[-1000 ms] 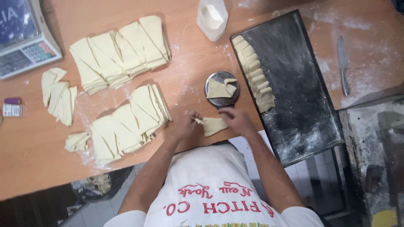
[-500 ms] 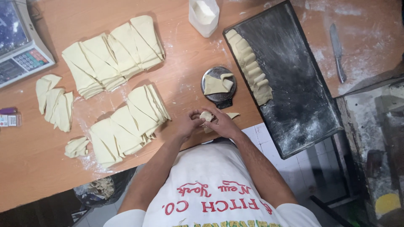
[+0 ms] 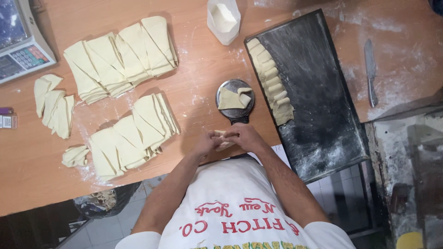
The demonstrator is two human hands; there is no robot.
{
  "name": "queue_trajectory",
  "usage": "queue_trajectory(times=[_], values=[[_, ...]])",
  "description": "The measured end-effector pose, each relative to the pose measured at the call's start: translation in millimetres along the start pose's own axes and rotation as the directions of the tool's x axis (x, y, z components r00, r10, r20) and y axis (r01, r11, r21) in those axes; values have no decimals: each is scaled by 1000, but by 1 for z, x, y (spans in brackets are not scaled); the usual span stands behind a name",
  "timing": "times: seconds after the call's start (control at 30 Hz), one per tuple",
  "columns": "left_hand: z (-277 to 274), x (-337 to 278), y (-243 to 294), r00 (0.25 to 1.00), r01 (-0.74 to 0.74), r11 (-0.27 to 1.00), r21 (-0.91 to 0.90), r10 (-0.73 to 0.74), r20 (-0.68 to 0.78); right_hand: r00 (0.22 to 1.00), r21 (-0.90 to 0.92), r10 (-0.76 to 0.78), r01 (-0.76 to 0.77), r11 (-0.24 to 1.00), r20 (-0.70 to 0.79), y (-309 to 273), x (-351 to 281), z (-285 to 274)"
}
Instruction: Weighing triangular dough pieces on a digital scale and rolling them into croissant shapes before placing them on a tray.
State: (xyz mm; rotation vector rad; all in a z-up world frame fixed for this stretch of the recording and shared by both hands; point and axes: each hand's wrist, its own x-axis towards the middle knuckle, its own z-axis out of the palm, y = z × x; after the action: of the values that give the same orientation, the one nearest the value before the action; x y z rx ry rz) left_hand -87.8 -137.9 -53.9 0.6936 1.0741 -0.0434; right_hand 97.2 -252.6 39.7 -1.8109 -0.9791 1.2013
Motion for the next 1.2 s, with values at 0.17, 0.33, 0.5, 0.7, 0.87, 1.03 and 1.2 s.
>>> queue_trajectory(times=[0.17, 0.33, 0.5, 0.7, 0.87, 1.03, 1.2], values=[[18, -69, 71, 986, -50, 985, 163, 23, 165, 958, -165, -125, 84, 983, -259, 44, 45, -41], [-13, -54, 56, 989, -148, 965, 218, 142, 46, 951, -186, -34, -25, 982, -308, 17, 68, -50], [-11, -51, 52, 973, -210, 903, 376, 232, -15, 863, -698, -379, 44, 714, -334, -11, 37, -39], [-3, -38, 39, 981, -179, 969, 168, 189, -48, 988, -213, 18, 15, 977, 156, -17, 2, 6], [-3, -15, 18, 984, -177, 971, 161, 180, -5, 994, -189, 81, -66, 980, 70, -6, -6, 15], [-2, -16, 11, 995, -88, 974, 207, 77, 64, 993, -146, 80, -67, 987, 90, 0, -19, 19], [5, -34, 20, 996, -87, 947, 311, 72, 59, 999, -215, 34, -24, 976, 40, 13, -28, 34]])
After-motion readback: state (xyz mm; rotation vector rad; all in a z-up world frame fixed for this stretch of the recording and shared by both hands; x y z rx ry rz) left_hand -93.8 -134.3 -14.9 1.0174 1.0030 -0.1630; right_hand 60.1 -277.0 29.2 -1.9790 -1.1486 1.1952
